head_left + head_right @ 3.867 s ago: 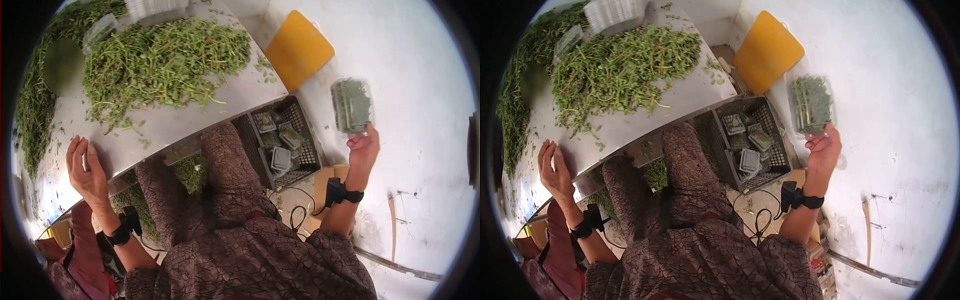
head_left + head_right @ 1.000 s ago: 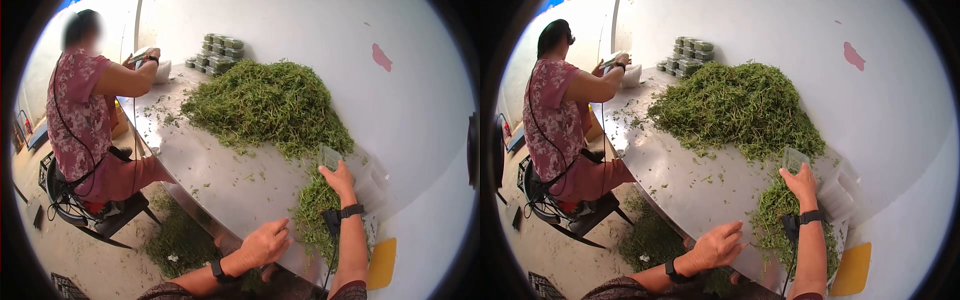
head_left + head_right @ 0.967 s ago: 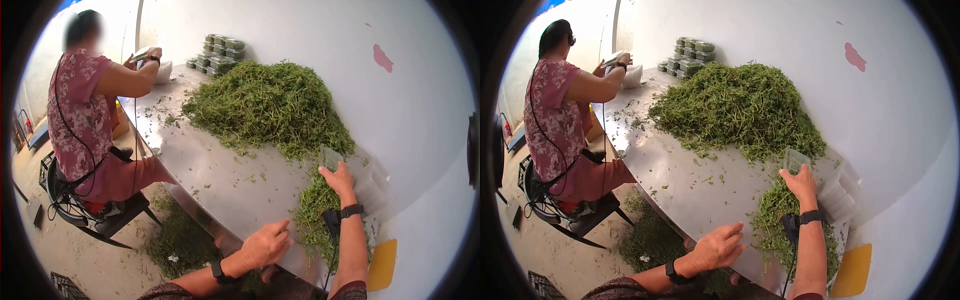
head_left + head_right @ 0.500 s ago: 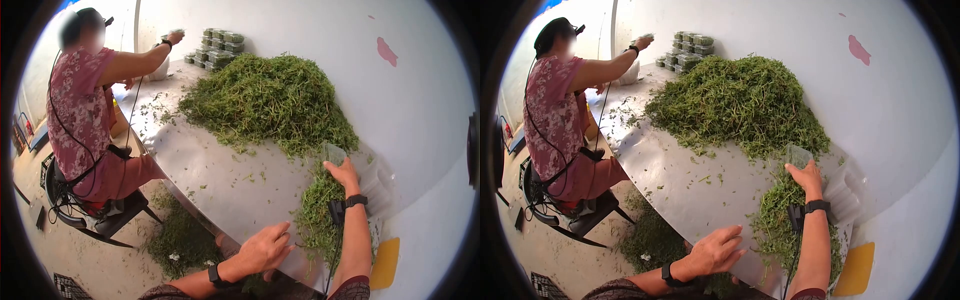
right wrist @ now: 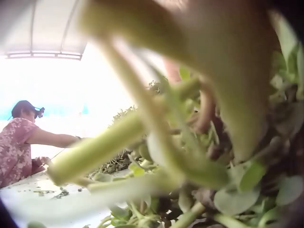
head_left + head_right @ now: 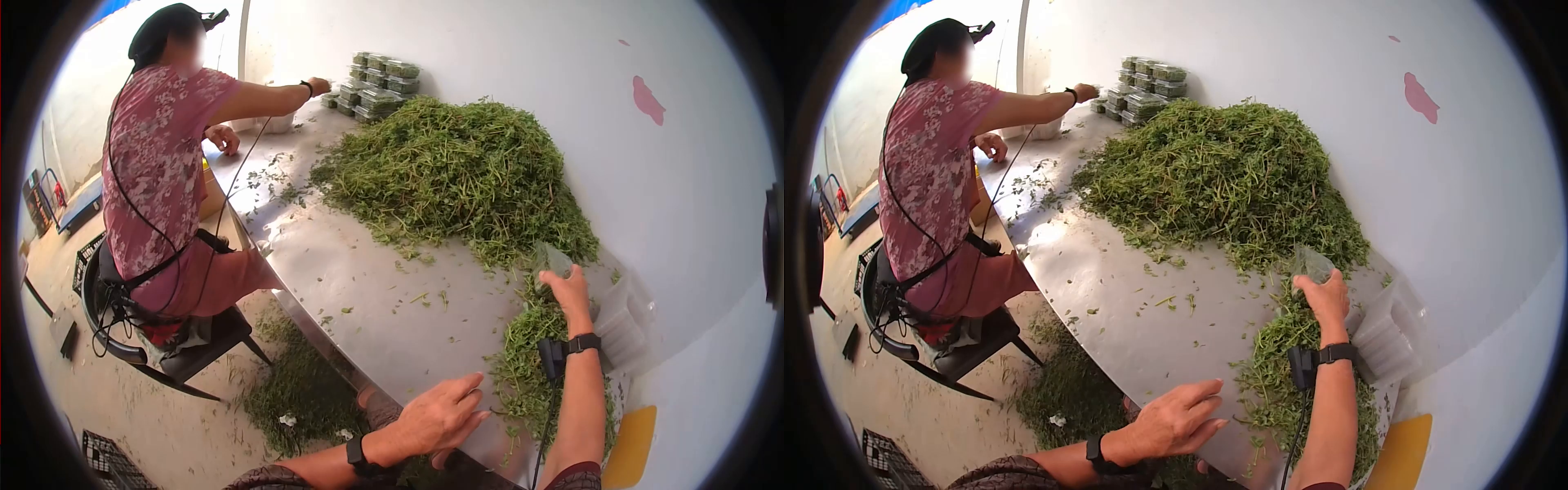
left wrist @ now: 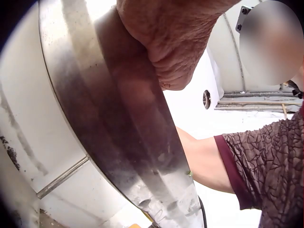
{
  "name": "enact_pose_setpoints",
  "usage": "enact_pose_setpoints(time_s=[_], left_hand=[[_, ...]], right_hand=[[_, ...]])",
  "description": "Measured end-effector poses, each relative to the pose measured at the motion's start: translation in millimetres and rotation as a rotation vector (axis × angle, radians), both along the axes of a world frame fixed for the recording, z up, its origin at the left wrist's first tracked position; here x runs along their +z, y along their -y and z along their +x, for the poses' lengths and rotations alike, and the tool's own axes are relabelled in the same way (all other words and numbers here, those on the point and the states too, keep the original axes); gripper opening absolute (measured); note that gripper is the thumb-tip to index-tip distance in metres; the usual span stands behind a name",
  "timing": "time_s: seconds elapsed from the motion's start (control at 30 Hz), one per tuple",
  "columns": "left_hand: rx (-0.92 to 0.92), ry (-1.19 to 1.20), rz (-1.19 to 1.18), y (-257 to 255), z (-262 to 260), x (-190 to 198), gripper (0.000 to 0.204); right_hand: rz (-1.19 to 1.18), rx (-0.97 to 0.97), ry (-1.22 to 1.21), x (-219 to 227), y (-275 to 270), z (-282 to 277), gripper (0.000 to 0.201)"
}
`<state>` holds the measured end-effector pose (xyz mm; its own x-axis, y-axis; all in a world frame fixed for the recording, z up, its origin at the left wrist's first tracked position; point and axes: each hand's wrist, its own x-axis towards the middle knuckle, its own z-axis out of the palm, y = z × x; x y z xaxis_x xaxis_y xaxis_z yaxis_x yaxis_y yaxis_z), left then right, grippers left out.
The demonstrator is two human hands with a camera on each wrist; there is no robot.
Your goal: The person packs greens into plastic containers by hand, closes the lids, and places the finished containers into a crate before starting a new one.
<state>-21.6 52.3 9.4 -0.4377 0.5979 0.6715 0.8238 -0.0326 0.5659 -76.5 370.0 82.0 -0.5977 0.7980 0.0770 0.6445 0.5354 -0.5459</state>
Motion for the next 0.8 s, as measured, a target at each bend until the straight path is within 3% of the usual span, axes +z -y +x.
enact_pose_setpoints(time_s=[0.03, 0.1, 0.2, 0.37, 0.43, 0.5, 0.57, 0.67, 0.73, 0.8], left_hand=[[0.005, -0.005, 0.005, 0, 0, 1, 0.027], [0.014, -0.005, 0.007, 1, 1, 0, 0.027], [0.018, 0.022, 0.013, 0, 0, -3, 0.028], [-0.012, 0.262, 0.045, 3, 1, -2, 0.033], [0.007, 0.253, 0.096, 1, -2, -6, 0.036], [0.021, 0.242, 0.148, 0, -5, -10, 0.038], [-0.014, 0.427, 0.234, -1, -6, -13, 0.043], [-0.095, 0.571, 0.345, -3, -10, -19, 0.053], [-0.154, 0.671, 0.389, -4, -14, -24, 0.058], [-0.437, 1.052, 0.676, -5, -21, -30, 0.068]], right_hand=[[-0.018, 0.000, -0.152, -3, -5, 0, 0.098], [-0.035, 0.019, -0.200, -7, -15, -4, 0.089], [-0.346, 0.067, -0.322, 21, 17, 7, 0.072], [-0.407, 0.199, -0.383, 35, 59, 22, 0.074], [-0.438, 0.251, -0.396, 39, 80, 35, 0.076], [-0.468, 0.393, -0.376, 42, 102, 49, 0.092], [-0.446, 0.395, -0.434, 37, 121, 65, 0.089], [-0.455, 0.550, -0.515, 28, 146, 88, 0.082], [-0.301, 0.539, -0.433, 31, 169, 107, 0.082], [-0.224, 0.503, -0.386, 26, 185, 124, 0.083]])
